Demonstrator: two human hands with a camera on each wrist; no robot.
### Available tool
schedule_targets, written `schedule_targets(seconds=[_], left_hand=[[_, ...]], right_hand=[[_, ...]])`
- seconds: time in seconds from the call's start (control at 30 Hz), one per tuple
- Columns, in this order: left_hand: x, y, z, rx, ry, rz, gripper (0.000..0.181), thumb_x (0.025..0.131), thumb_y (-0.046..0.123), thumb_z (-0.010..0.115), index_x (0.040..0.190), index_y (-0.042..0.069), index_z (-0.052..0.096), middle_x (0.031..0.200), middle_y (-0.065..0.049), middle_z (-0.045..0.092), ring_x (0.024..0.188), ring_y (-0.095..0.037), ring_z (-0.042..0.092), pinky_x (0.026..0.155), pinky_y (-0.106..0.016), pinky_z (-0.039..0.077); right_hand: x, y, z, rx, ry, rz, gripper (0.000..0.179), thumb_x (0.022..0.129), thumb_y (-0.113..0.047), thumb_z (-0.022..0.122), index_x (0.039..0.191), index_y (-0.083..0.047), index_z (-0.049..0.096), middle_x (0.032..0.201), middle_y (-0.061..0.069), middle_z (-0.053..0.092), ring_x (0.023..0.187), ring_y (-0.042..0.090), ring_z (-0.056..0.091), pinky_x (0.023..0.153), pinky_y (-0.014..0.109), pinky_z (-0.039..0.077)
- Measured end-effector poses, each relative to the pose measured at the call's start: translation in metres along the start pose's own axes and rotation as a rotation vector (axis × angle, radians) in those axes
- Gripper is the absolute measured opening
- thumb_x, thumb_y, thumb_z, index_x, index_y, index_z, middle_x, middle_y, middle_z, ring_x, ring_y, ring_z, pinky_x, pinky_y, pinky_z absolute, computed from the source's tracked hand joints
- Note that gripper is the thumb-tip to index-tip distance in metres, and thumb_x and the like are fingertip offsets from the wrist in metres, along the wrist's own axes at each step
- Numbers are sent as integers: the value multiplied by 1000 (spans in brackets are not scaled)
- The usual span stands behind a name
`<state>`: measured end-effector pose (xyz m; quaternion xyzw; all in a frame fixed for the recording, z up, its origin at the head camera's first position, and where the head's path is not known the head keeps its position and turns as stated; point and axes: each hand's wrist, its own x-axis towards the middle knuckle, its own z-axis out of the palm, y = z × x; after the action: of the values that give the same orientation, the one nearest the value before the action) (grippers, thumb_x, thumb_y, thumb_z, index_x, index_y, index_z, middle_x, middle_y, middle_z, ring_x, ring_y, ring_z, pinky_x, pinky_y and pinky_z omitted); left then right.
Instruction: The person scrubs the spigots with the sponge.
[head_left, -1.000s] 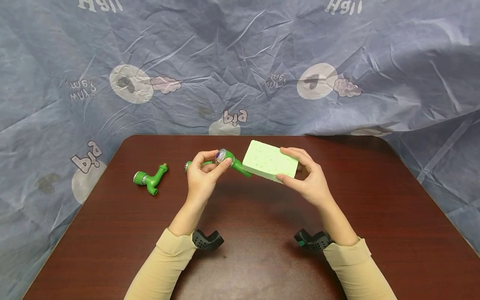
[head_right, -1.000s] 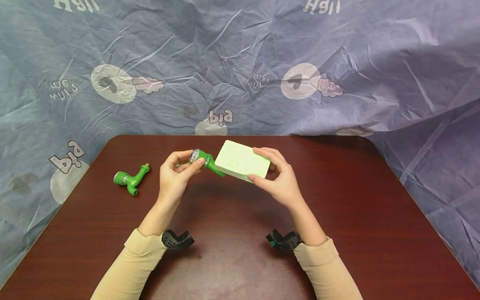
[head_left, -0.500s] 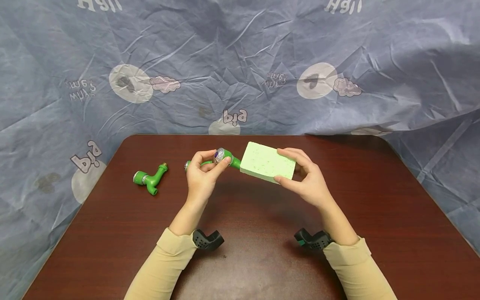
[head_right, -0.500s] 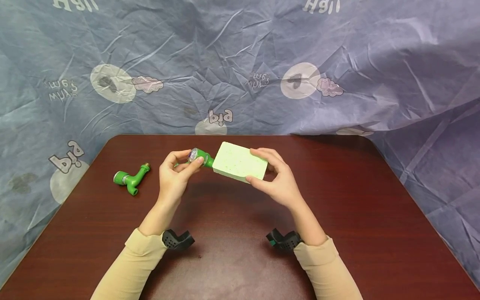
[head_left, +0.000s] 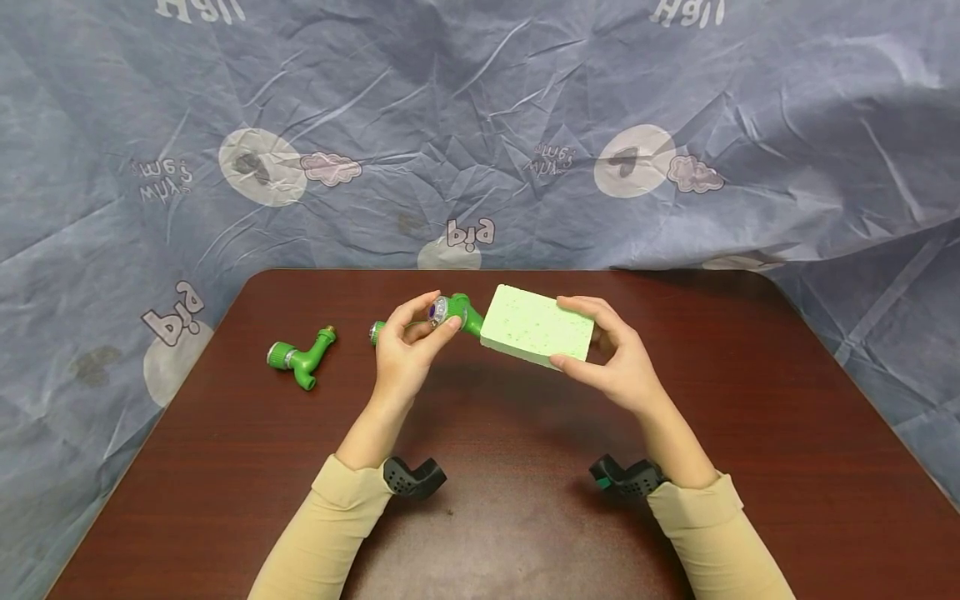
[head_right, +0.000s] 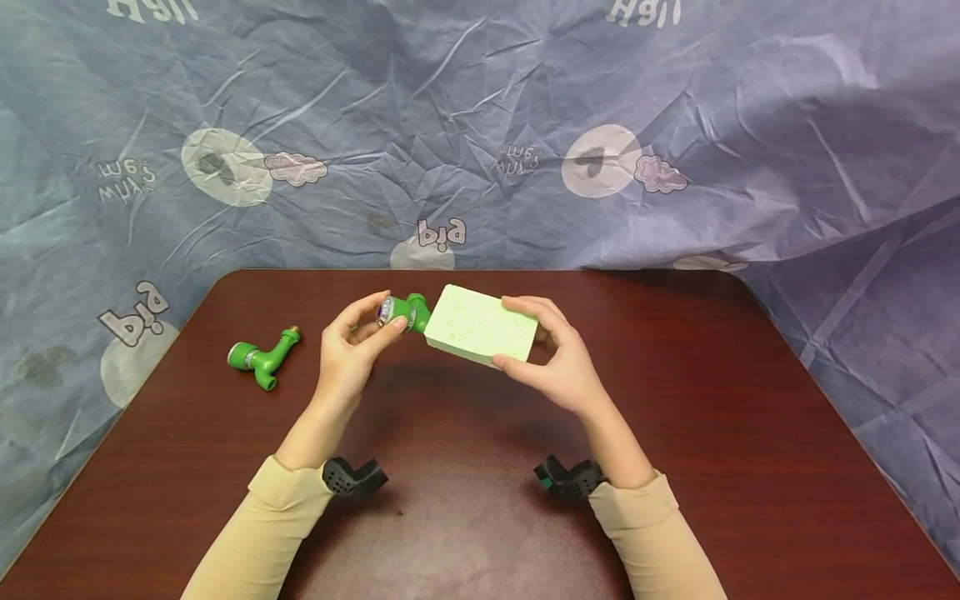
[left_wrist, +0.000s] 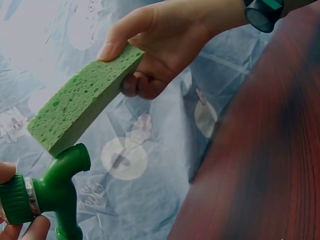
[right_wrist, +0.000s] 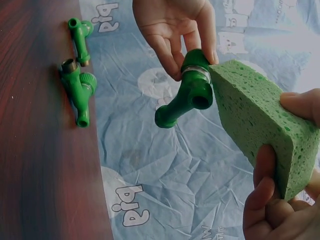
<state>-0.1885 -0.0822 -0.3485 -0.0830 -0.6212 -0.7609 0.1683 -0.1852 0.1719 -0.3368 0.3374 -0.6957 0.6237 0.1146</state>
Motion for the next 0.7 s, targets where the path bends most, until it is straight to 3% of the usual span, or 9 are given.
schedule_targets(seconds=[0.53,0.7], left_hand=[[2,-1,-3,-28,-44,-28,42,75,-8,68,115,-4,59,103,-5,58,75,-11,63,65,-20,51],[4,-4,-5,-60,-59,-68,43,76,-9,68,118,-3,58,107,-6,58,78,-11,64,68,-21,52]], right_hand=[[1,7,-11,122,136,72,63,72,17,69,131,5,49,125,12,47,85,18,60,66,21,54],[2,10,-12,138,184,94,63,72,20,67,130,5,50,123,12,48,83,17,60,66,21,54]])
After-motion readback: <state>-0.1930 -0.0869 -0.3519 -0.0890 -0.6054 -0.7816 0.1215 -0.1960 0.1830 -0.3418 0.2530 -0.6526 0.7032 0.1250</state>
